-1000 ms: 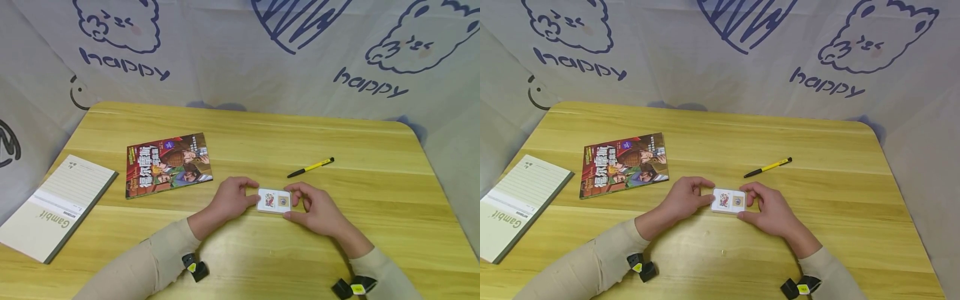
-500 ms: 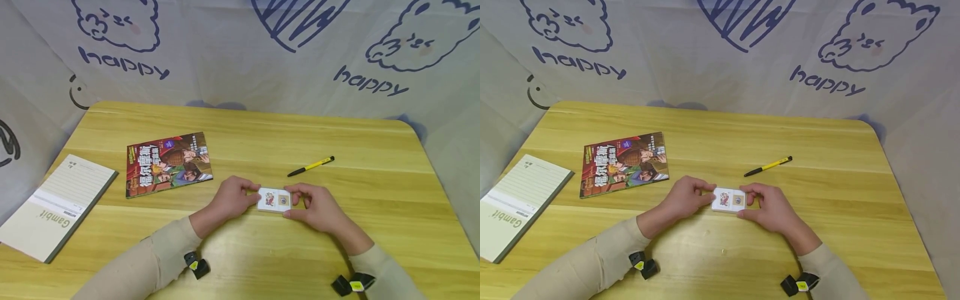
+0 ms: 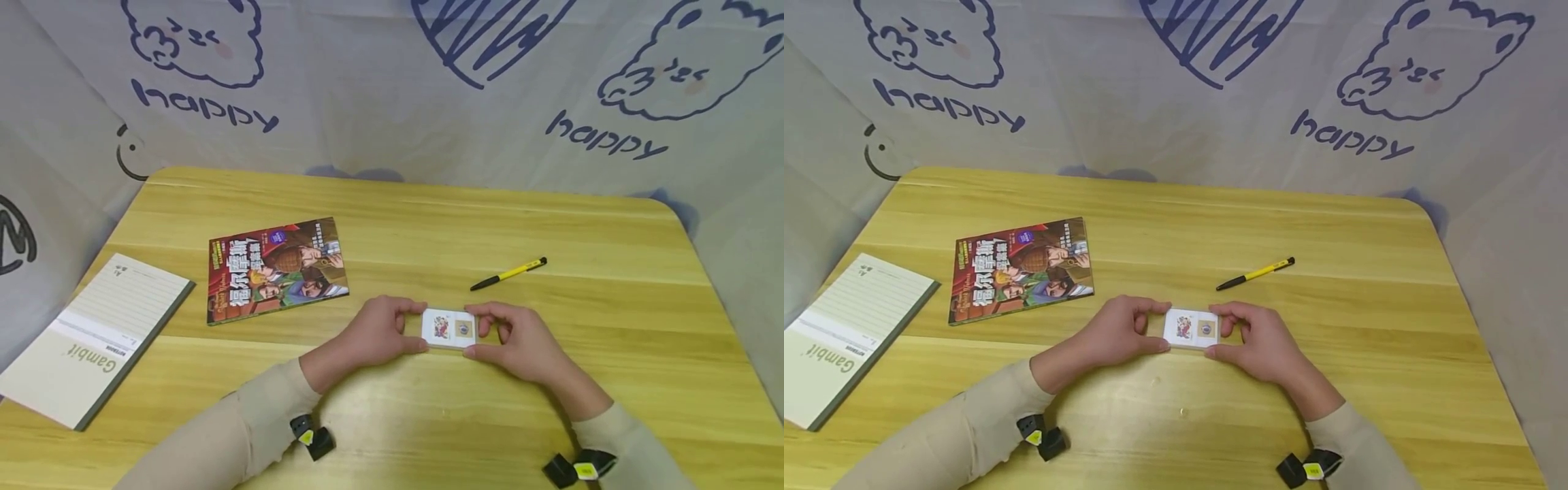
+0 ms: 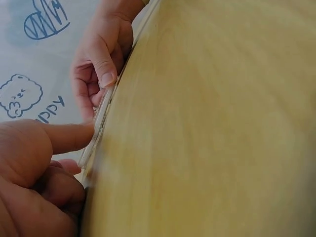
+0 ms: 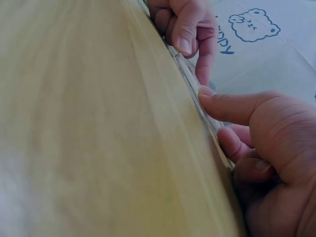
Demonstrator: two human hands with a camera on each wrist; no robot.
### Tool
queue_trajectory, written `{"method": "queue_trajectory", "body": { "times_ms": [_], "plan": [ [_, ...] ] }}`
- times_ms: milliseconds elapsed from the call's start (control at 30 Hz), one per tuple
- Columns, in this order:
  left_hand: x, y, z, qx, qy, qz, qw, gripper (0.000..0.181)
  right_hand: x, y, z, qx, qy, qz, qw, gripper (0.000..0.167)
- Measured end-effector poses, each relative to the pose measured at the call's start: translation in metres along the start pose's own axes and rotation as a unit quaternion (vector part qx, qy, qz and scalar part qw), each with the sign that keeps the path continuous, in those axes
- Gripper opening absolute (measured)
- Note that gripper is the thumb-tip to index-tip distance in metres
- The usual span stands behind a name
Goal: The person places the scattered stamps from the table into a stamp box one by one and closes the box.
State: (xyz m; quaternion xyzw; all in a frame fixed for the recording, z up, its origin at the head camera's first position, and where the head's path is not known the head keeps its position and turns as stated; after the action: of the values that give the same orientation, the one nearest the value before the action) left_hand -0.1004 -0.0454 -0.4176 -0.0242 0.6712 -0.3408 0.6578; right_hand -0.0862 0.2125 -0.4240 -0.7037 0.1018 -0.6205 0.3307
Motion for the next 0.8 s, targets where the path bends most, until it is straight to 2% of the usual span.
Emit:
{"method": "queue_trajectory", "body": {
  "times_ms": [133,333,433,800],
  "plan": [
    [-0.0005,-0.0011,0.0009,0.009,0.007,-0.001,0.9999,0.058,-0.001,-0.0026,0.003,0.005,-0.012,-0.022,0.9997,0.05],
    [-0.0013,0.0007,0.0009,0.011,0.011,0.002,0.9999,0.058,-0.0008,-0.0042,0.0091,-0.029,0.008,-0.028,0.9992,0.048],
    [-0.0025,0.0006,0.0011,0.012,0.008,0.0,0.9999,0.059,0.0004,-0.0037,0.0095,-0.033,0.018,-0.013,0.9992,0.047],
    [-0.0034,0.0037,-0.0018,-0.001,-0.023,-0.014,0.9996,0.058,0.0035,-0.0017,0.0025,-0.015,0.009,0.041,0.999,0.048]
  ]
}}
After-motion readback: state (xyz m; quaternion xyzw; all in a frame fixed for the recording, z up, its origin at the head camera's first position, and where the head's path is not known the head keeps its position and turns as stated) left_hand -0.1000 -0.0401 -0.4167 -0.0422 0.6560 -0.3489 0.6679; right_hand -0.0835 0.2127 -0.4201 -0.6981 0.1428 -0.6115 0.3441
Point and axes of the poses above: each hand's wrist, its own z-axis away from the middle knuckle, its own y-axis out of the palm, x = y × z, the point moved 1 cm from there along -z, towards the middle knuckle, and after that the axes turned 3 degrees about -x, right-handed, at the moved point
